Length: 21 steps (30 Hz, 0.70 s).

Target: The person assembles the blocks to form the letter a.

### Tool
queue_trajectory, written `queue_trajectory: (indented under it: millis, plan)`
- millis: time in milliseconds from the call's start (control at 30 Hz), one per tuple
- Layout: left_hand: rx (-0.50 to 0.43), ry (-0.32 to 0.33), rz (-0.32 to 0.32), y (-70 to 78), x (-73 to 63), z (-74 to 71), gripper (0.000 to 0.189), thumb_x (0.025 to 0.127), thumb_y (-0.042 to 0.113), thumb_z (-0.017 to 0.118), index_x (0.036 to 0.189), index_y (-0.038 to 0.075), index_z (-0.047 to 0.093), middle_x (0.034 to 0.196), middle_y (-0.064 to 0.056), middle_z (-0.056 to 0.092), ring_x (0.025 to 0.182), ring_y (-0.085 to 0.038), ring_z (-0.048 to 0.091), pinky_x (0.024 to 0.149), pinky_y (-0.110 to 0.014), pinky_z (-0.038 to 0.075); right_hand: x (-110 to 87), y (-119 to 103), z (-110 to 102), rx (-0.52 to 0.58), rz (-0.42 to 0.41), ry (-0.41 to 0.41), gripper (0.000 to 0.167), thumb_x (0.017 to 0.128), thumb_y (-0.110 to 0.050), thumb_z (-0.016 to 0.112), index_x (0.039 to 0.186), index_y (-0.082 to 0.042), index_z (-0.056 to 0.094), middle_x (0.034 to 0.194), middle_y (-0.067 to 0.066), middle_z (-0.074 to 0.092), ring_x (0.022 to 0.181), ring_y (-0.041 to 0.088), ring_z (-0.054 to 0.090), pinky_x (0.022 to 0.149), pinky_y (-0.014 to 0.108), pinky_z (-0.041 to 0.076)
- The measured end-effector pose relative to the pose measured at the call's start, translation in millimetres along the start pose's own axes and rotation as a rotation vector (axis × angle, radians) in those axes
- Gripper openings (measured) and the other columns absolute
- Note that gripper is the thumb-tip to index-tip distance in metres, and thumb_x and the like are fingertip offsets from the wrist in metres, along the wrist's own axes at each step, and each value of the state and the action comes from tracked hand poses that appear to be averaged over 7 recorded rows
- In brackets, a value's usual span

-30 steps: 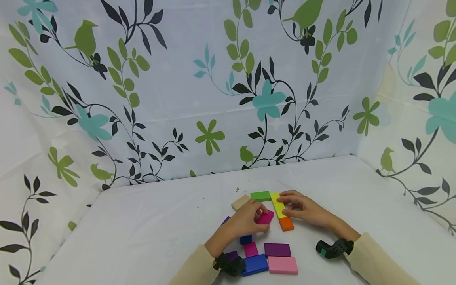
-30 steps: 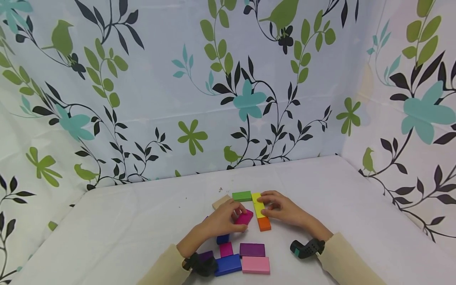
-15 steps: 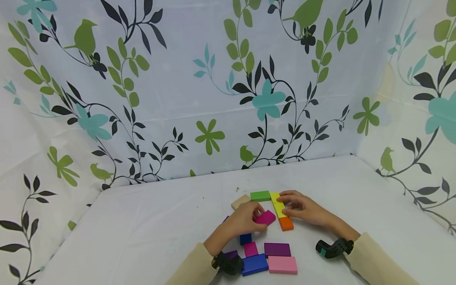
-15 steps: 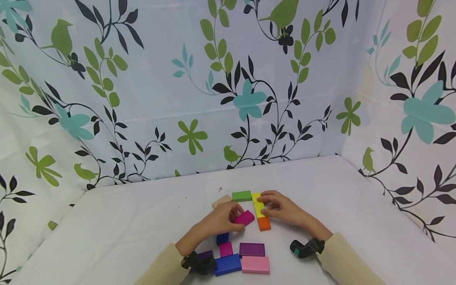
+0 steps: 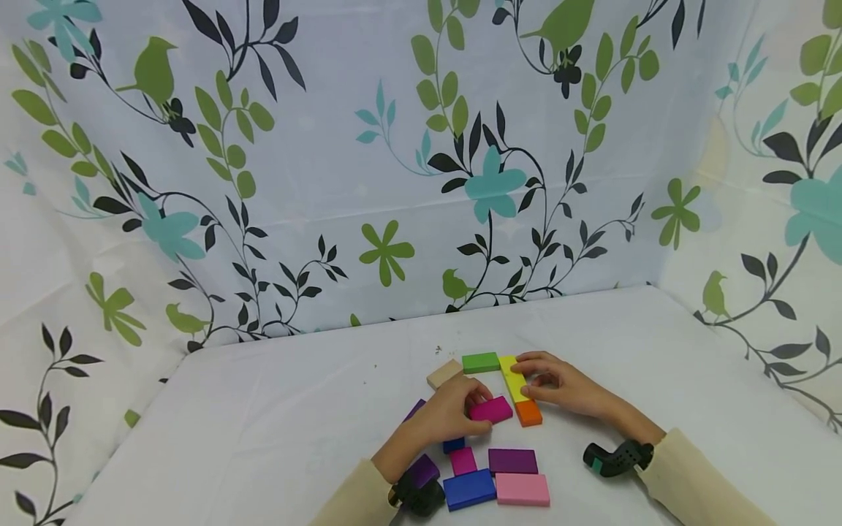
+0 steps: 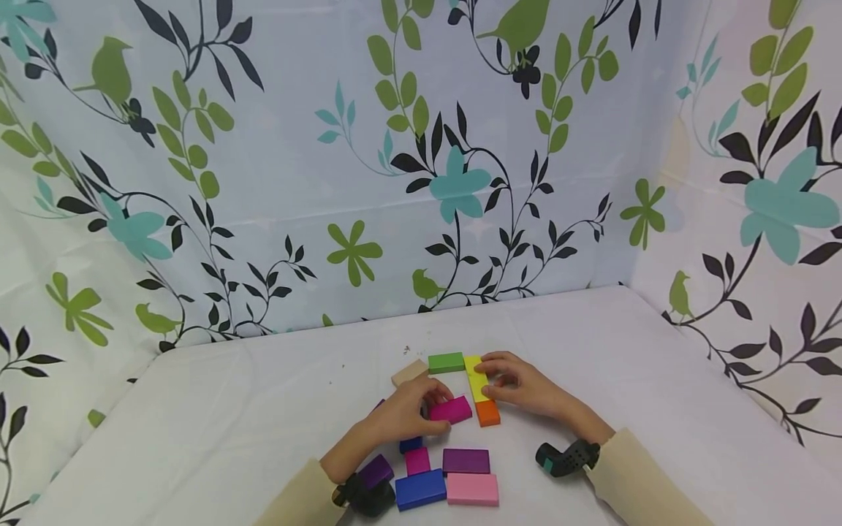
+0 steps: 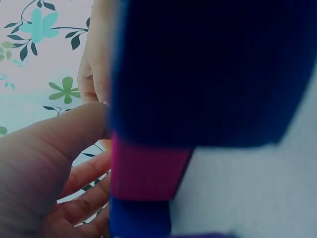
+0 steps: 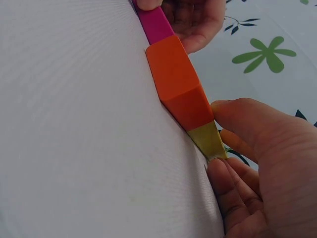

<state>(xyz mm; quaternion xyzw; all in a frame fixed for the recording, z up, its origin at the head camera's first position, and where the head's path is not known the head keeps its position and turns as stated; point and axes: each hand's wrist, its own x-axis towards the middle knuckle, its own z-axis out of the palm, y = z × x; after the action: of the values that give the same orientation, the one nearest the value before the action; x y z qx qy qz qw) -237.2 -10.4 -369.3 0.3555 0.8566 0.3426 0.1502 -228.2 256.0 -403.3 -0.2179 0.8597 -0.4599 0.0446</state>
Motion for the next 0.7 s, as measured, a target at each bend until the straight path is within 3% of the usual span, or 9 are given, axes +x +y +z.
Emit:
queue_trajectory:
  millis: [700]
  plan:
    - [-0.013, -0.035, 0.046, -7.2, -1.5, 5.1, 0.036, 0.085, 0.022, 0.076, 0.118, 0.013, 0.067, 0.102, 0.005, 0.064, 0.092, -0.002, 0.054, 0.084, -0.019, 0.046, 0.6, -0.9, 0.5, -0.004, 0.0, -0.002, 0.04, 0.093, -0.021, 0.066, 0.13, -0.006, 0.06, 0.141, 0.023, 0.043, 0.108, 0.029, 0.059, 0.087, 0.018, 0.048]
